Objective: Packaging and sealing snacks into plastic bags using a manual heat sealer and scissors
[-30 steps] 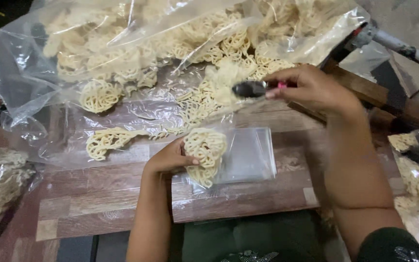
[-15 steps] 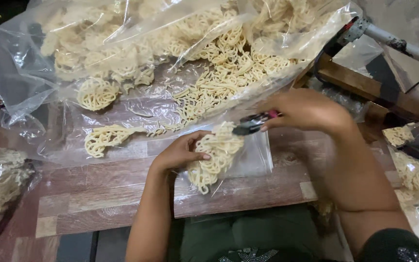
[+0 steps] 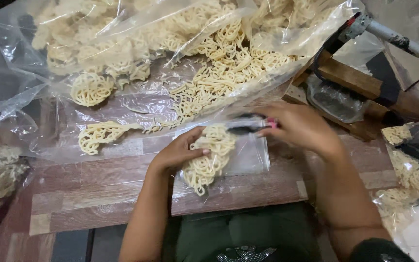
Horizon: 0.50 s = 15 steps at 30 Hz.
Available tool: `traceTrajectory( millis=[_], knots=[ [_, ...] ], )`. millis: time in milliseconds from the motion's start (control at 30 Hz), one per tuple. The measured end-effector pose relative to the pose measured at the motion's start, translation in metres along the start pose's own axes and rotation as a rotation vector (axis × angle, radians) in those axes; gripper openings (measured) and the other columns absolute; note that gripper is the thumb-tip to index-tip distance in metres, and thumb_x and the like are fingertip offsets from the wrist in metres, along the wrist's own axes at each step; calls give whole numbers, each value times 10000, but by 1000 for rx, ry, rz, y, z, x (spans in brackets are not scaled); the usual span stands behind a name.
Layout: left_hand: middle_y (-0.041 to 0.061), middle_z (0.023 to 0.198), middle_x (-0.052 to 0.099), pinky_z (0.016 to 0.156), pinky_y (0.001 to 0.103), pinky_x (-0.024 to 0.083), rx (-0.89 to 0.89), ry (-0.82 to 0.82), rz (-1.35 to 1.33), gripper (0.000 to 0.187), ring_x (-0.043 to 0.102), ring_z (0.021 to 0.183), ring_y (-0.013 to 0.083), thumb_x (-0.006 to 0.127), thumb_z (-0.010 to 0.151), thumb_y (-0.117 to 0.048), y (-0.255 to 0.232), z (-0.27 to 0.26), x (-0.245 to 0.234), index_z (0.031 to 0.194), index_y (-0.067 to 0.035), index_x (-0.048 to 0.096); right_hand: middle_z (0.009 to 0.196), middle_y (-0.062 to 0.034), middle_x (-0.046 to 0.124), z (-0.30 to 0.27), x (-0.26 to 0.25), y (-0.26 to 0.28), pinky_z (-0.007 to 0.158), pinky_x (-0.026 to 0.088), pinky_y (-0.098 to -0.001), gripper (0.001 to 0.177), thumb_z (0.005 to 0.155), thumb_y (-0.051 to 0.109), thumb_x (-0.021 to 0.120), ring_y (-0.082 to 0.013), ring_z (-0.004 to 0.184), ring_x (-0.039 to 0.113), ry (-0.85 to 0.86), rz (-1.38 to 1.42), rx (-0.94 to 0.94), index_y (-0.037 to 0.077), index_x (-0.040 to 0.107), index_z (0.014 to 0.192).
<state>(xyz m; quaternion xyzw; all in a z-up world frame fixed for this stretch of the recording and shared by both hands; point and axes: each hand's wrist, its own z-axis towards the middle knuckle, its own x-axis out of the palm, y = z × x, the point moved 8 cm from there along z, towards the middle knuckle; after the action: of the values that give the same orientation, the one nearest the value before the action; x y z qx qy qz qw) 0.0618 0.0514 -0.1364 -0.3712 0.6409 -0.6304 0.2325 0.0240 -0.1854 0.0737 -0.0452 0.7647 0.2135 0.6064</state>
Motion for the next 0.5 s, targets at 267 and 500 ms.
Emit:
traceTrajectory(
  millis=[267,500],
  knots=[
    [216,1558,449,1162,509,346,154,-150,57,890,392,1431,368,833,807,-84,-21,2,-6,1576,-110,386,1357,-280,591,-43,83,-138,997,489,-623,842,862,473,729,-475,1250,591,-325,21,490,25,465,1524],
    [206,1453,556,1119,453,434,304,-62,60,930,506,1320,274,855,746,32,-95,10,68,1557,-83,414,1588,-394,242,-65,64,-89,1063,145,-861,1134,852,727,563,-623,1285,460,-484,514,403,108,57,1656]
  ],
)
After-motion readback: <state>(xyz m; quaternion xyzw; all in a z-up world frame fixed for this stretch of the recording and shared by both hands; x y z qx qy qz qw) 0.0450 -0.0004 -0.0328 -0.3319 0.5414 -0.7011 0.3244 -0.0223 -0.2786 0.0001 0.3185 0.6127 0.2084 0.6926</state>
